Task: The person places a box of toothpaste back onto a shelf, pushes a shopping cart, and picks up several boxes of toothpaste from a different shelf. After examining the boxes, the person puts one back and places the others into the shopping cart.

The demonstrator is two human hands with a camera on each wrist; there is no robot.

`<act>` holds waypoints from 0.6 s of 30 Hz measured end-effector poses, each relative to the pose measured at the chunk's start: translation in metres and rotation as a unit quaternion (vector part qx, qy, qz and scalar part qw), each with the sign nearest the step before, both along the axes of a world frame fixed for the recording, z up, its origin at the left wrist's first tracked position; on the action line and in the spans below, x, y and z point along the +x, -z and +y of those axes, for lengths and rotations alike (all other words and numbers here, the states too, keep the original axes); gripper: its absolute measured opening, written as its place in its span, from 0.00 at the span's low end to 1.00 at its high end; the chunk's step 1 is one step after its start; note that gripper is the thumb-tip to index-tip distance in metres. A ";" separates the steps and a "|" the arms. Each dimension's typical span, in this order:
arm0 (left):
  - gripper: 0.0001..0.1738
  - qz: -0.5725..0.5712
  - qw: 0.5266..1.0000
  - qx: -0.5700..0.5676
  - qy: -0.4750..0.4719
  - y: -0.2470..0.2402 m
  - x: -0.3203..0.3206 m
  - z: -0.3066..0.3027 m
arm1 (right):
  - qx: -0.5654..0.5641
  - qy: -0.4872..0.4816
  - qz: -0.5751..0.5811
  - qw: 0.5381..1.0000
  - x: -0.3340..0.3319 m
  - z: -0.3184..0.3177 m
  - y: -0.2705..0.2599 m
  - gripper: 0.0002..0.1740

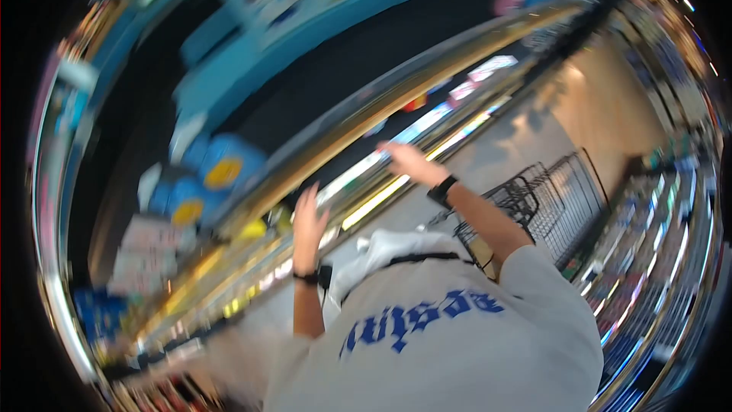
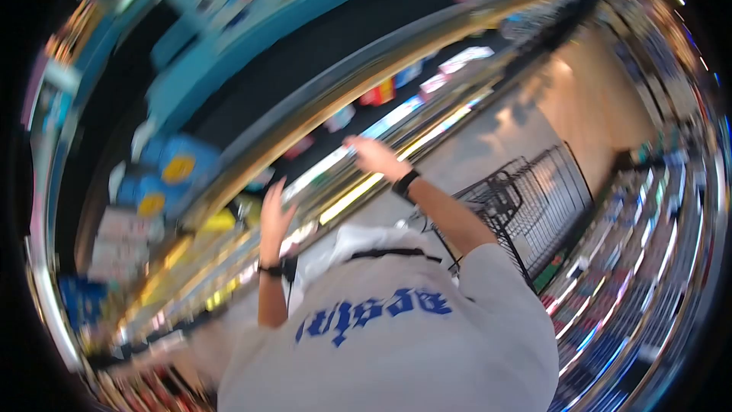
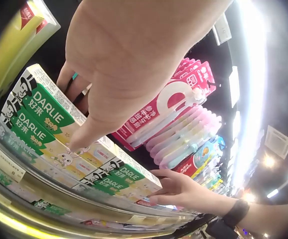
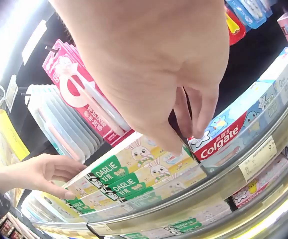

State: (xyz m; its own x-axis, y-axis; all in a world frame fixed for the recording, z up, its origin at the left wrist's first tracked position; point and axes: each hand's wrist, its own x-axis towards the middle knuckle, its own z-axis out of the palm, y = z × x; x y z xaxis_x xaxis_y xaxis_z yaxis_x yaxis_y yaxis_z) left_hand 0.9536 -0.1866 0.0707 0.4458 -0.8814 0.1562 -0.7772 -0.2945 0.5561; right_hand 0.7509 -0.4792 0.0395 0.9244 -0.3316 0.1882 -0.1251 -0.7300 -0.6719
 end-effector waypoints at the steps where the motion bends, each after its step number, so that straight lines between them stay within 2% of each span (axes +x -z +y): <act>1: 0.41 0.019 1.000 0.002 -0.002 -0.017 -0.008 0.000 | -0.016 0.030 -0.029 0.999 -0.016 0.003 0.000 0.34; 2: 0.39 0.034 0.999 -0.004 0.002 -0.028 -0.017 0.002 | -0.007 0.046 0.003 0.999 -0.034 0.006 -0.011 0.35; 5: 0.35 0.054 0.998 -0.004 0.021 -0.059 -0.042 -0.002 | 0.078 0.109 -0.030 0.991 -0.095 0.020 -0.063 0.31; 6: 0.32 0.051 0.998 -0.005 0.037 -0.062 -0.047 -0.004 | 0.049 0.142 -0.057 0.987 -0.112 0.024 -0.060 0.30; 7: 0.29 0.050 0.997 -0.013 0.059 -0.060 -0.052 -0.012 | 0.012 0.181 -0.082 0.980 -0.134 0.024 -0.059 0.30; 9: 0.24 0.053 0.989 -0.048 0.129 -0.044 -0.053 -0.036 | 0.029 0.235 -0.122 0.964 -0.181 0.022 -0.056 0.27; 11: 0.22 0.063 0.981 -0.050 0.175 -0.031 -0.064 -0.070 | 0.033 0.301 -0.077 0.950 -0.234 0.026 -0.081 0.25; 13: 0.24 0.084 0.957 -0.059 0.270 -0.016 -0.070 -0.110 | -0.022 0.396 -0.056 0.916 -0.283 0.033 -0.077 0.23; 14: 0.21 -0.090 0.921 -0.105 0.364 -0.037 -0.086 -0.127 | -0.033 0.437 -0.042 0.898 -0.307 0.043 -0.087 0.22; 15: 0.19 -0.262 0.852 -0.159 0.426 -0.072 -0.102 -0.122 | -0.039 0.466 -0.029 0.884 -0.327 0.055 -0.098 0.21; 16: 0.16 0.143 0.929 0.008 0.340 -0.141 -0.158 -0.121 | -0.050 0.497 -0.027 0.866 -0.346 0.064 -0.097 0.20; 18: 0.16 0.141 0.914 0.035 0.378 -0.084 -0.157 -0.157 | -0.052 0.540 -0.015 0.840 -0.381 0.090 -0.098 0.21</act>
